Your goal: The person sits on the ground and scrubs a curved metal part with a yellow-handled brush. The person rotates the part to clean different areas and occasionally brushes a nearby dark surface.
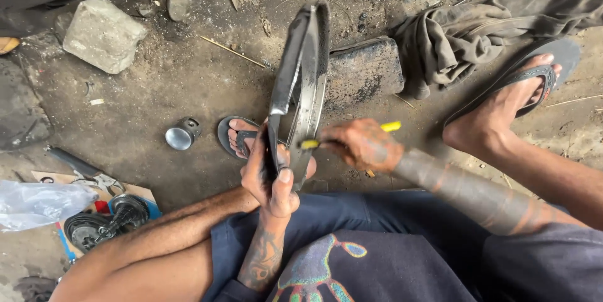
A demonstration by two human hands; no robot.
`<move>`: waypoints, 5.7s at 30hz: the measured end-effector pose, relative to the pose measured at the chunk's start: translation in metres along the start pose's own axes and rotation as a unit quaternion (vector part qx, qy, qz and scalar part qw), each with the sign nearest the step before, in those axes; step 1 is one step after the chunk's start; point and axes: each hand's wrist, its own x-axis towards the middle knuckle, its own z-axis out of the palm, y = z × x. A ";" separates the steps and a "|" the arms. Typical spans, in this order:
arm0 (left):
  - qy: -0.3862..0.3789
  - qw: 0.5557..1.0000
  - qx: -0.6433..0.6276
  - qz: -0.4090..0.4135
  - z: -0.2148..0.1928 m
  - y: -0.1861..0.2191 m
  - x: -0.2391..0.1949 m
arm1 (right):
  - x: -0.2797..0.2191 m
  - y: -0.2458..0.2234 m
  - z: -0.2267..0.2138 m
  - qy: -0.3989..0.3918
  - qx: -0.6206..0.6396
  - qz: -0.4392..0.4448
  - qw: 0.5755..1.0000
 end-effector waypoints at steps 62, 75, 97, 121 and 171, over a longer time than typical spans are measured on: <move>-0.040 0.923 -0.305 -0.231 -0.009 0.062 0.059 | -0.064 -0.073 -0.157 0.146 0.674 -0.006 0.725; -0.099 0.914 -0.222 -0.324 -0.005 0.015 0.063 | -0.111 -0.081 -0.224 0.238 0.620 -0.111 0.739; -0.192 0.895 0.060 -0.399 -0.033 0.058 0.047 | -0.120 0.202 -0.207 0.409 -0.085 0.269 0.868; -0.177 0.965 -0.002 -0.195 -0.038 0.019 0.018 | -0.039 0.095 -0.177 0.338 0.018 0.110 0.935; -0.086 0.988 0.099 0.080 -0.010 0.019 0.045 | 0.020 0.015 -0.015 0.027 -0.077 -0.043 0.996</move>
